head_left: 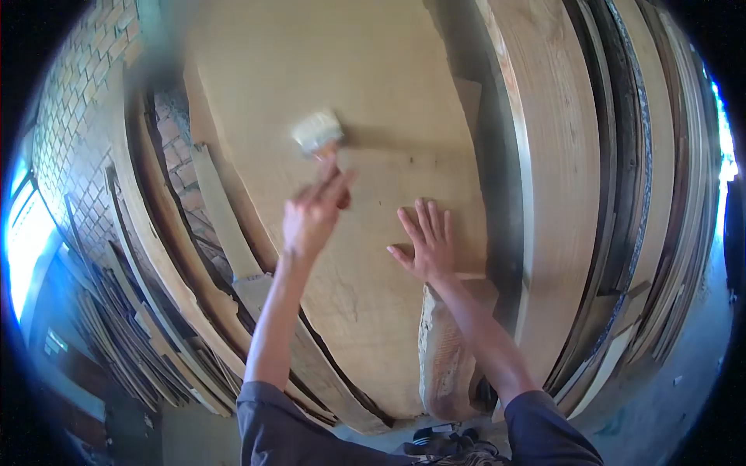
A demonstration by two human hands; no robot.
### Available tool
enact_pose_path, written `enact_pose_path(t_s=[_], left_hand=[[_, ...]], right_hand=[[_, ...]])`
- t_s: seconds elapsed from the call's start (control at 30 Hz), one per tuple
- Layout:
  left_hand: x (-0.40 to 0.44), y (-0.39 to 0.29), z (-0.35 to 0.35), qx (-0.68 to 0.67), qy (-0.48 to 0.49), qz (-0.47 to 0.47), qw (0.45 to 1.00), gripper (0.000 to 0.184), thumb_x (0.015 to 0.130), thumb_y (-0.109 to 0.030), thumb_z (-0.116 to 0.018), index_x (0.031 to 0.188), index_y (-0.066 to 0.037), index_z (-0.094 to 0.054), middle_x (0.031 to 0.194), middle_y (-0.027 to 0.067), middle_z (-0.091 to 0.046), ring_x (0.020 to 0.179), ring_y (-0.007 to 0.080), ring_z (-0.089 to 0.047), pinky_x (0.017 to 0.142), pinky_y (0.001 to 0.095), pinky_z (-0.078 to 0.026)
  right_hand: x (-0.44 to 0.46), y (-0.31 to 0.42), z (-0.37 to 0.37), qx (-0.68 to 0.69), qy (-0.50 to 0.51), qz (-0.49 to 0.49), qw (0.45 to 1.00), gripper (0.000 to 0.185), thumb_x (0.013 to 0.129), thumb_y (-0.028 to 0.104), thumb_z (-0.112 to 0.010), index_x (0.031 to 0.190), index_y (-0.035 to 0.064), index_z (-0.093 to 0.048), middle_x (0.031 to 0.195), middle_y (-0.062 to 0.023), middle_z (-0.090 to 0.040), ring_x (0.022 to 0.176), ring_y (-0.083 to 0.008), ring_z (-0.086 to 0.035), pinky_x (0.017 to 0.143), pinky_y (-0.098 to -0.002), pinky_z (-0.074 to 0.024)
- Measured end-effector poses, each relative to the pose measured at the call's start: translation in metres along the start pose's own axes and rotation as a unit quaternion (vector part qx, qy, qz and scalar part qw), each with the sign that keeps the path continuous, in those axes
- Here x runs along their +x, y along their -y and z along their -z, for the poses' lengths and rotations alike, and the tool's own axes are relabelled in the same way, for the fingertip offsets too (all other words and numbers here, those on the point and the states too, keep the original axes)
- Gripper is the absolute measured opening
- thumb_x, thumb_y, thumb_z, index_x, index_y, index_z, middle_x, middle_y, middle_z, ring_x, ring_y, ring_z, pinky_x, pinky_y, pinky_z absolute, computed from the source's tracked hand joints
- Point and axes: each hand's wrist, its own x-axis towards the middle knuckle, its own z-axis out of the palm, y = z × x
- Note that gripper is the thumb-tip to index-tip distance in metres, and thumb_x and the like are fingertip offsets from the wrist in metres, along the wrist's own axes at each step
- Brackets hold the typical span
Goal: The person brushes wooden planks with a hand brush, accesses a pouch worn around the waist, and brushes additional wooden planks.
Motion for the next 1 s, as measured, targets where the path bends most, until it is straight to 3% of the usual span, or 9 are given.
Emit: enact_pose_path(t_s=[0.07,0.13,0.23,0.33,0.5,0.53,0.67,0.77,1.0], left_hand=[[-0.011,-0.038,-0.004,-0.049,0.048,-0.061,0.996,0.051,0.077,-0.008,-0.075,0.126,-0.021,-0.070,0.112,0.0104,-0.076,0.070,0.0272,-0.072,0.070,0.0390,-0.061],[-0.017,-0.067,0.000,-0.114,0.144,-0.100,0.978,0.037,0.081,-0.009,-0.078,0.117,-0.016,-0.075,0.111,0.0115,-0.076,0.072,0.0289,-0.073,0.066,0.0380,-0.061],[0.009,-0.082,0.006,-0.176,0.222,0.006,0.959,0.031,0.085,-0.013,-0.078,0.115,-0.015,-0.074,0.102,0.0120,-0.077,0.075,0.0312,-0.074,0.066,0.0387,-0.060],[0.062,-0.053,0.007,-0.094,0.078,-0.059,0.991,0.024,0.093,-0.010,-0.072,0.116,-0.016,-0.074,0.104,0.0101,-0.077,0.081,0.0315,-0.076,0.071,0.0377,-0.062],[0.137,-0.039,0.011,-0.176,-0.087,-0.039,0.980,0.025,0.091,-0.007,-0.074,0.116,-0.009,-0.073,0.112,0.0140,-0.076,0.094,0.0277,-0.077,0.076,0.0382,-0.063],[0.136,-0.045,0.008,-0.178,-0.098,-0.055,0.978,0.022,0.092,-0.008,-0.074,0.115,-0.006,-0.073,0.103,0.0154,-0.077,0.085,0.0218,-0.077,0.074,0.0354,-0.061],[0.119,-0.071,0.016,-0.302,0.149,-0.008,0.942,0.013,0.094,-0.009,-0.072,0.106,-0.003,-0.075,0.091,0.0134,-0.077,0.067,0.0144,-0.065,0.069,0.0306,-0.055],[0.121,-0.066,0.023,-0.310,0.191,0.010,0.931,0.014,0.094,-0.010,-0.072,0.107,-0.004,-0.074,0.091,0.0136,-0.077,0.071,0.0175,-0.069,0.071,0.0316,-0.057],[0.150,-0.013,0.030,-0.134,-0.108,-0.022,0.985,0.018,0.095,-0.006,-0.063,0.112,-0.009,-0.069,0.105,0.0144,-0.075,0.085,0.0334,-0.074,0.073,0.0416,-0.057]], right_hand=[[0.000,-0.001,-0.001,0.008,-0.005,0.000,1.000,0.079,0.092,0.062,-0.064,0.158,0.0231,-0.044,0.166,-0.0169,-0.034,0.155,-0.0387,-0.028,0.123,-0.0634,-0.0204],[-0.007,-0.009,-0.016,0.024,-0.047,0.016,0.998,0.077,0.094,0.064,-0.060,0.158,0.0242,-0.044,0.165,-0.0154,-0.038,0.153,-0.0355,-0.033,0.124,-0.0614,-0.0217],[-0.008,-0.009,-0.018,0.014,-0.049,0.016,0.999,0.077,0.095,0.065,-0.057,0.160,0.0244,-0.042,0.165,-0.0149,-0.038,0.153,-0.0336,-0.034,0.125,-0.0596,-0.0214],[0.000,-0.003,-0.005,-0.011,-0.009,-0.003,1.000,0.078,0.095,0.065,-0.057,0.160,0.0250,-0.041,0.165,-0.0145,-0.037,0.154,-0.0333,-0.033,0.125,-0.0594,-0.0214],[-0.001,-0.002,-0.002,-0.017,-0.006,0.000,1.000,0.078,0.096,0.065,-0.056,0.161,0.0260,-0.040,0.166,-0.0141,-0.036,0.154,-0.0326,-0.033,0.124,-0.0586,-0.0225],[0.000,-0.002,-0.002,-0.015,-0.005,0.001,1.000,0.078,0.096,0.065,-0.056,0.161,0.0261,-0.040,0.166,-0.0140,-0.036,0.154,-0.0325,-0.032,0.124,-0.0582,-0.0224],[-0.002,-0.003,-0.001,0.006,-0.002,0.000,1.000,0.080,0.094,0.063,-0.060,0.161,0.0241,-0.040,0.166,-0.0163,-0.035,0.155,-0.0347,-0.031,0.124,-0.0603,-0.0205],[0.000,-0.003,0.000,0.015,-0.001,-0.001,1.000,0.080,0.093,0.062,-0.062,0.160,0.0228,-0.041,0.166,-0.0175,-0.036,0.155,-0.0355,-0.030,0.124,-0.0608,-0.0191],[-0.001,-0.002,0.001,-0.001,-0.003,0.004,1.000,0.079,0.094,0.062,-0.062,0.160,0.0228,-0.042,0.165,-0.0177,-0.036,0.156,-0.0339,-0.029,0.126,-0.0582,-0.0173]])
